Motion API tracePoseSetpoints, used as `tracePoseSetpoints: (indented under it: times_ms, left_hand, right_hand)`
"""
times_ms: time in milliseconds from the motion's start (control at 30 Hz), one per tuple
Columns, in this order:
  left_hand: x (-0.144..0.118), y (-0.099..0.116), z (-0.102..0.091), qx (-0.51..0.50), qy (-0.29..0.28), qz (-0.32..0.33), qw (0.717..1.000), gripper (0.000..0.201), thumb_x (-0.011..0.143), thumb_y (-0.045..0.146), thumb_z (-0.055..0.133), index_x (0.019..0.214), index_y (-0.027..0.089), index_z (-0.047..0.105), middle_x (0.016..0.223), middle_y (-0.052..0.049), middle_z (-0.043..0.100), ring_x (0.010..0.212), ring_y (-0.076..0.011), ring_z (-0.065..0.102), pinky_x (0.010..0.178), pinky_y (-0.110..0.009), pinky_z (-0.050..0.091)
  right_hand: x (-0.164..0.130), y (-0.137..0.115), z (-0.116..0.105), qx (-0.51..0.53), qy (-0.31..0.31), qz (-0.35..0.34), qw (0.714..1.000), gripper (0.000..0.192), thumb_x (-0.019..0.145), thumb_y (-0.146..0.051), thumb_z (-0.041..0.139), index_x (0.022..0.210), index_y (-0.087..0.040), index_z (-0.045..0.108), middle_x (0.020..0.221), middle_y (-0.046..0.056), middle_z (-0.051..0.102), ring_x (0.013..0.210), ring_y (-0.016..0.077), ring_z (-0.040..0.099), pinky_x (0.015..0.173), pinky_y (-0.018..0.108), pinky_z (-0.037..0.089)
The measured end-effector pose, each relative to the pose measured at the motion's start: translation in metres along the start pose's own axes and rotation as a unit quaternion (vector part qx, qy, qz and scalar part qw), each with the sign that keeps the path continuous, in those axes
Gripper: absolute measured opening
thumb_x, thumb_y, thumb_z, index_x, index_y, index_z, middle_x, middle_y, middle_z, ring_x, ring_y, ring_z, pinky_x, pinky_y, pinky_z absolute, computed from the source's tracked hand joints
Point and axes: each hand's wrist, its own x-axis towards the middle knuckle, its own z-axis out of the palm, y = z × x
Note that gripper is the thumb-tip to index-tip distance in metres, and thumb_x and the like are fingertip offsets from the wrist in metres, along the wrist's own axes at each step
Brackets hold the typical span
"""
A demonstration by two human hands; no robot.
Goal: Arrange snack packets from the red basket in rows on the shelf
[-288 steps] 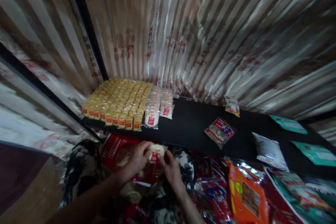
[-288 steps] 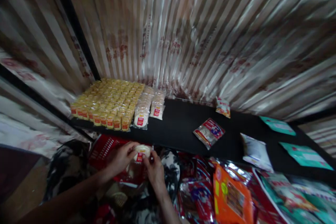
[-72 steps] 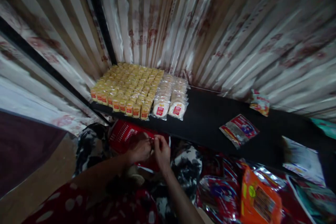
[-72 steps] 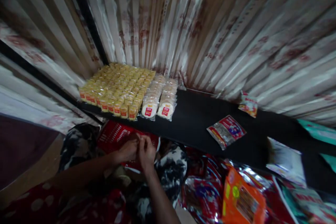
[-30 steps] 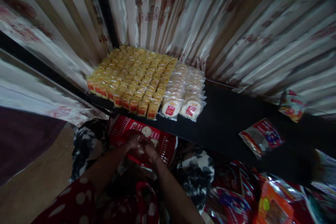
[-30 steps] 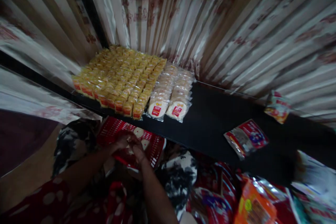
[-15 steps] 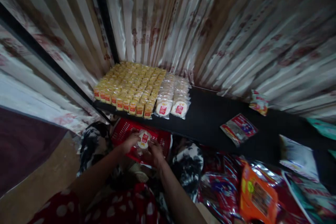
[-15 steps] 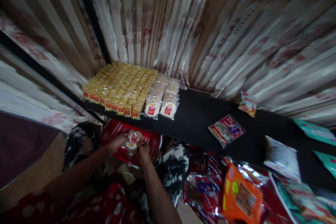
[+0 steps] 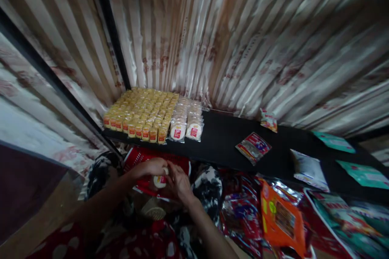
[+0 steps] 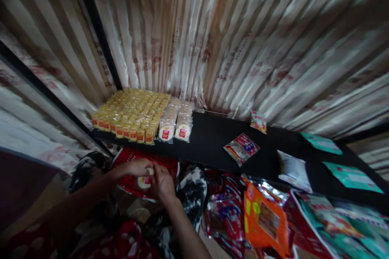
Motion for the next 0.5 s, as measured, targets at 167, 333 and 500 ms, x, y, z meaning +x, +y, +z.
tracePoseSetpoints:
  times_ms: [167,333,500]
  left_hand:
    - [0.006,0.028,-0.015,-0.013,0.04,0.049,0.998,0.02,0.065,0.018,0.058,0.085,0.016,0.064,0.076,-0.001,0.064,0.068,-0.0144,0.056,0.058,-0.02,0.04]
    - [0.023,0.046,-0.018,-0.211,0.047,0.041,0.975,0.039,0.071,0.022,0.058,0.109,0.013,0.055,0.088,-0.004,0.065,0.073,-0.0138,0.06,0.064,-0.023,0.047]
    - [0.038,0.063,-0.014,-0.141,0.24,0.083,0.957,0.033,0.076,0.014,0.052,0.108,0.014,0.057,0.101,-0.008,0.062,0.084,-0.0146,0.06,0.076,-0.027,0.051]
  right_hand:
    - [-0.002,0.012,-0.026,0.09,0.019,0.045,0.995,0.052,0.077,-0.021,0.056,0.128,-0.021,0.051,0.111,0.009,0.064,0.099,0.021,0.06,0.088,0.034,0.048]
    - [-0.002,0.03,-0.044,0.224,0.067,0.127,0.964,0.029,0.072,-0.036,0.062,0.097,-0.021,0.068,0.095,0.005,0.069,0.087,0.0216,0.063,0.081,0.034,0.048]
    - [0.007,0.043,-0.059,0.394,0.134,0.207,0.886,0.038,0.063,-0.05,0.069,0.082,-0.018,0.066,0.076,0.004,0.07,0.07,0.0195,0.062,0.066,0.03,0.049]
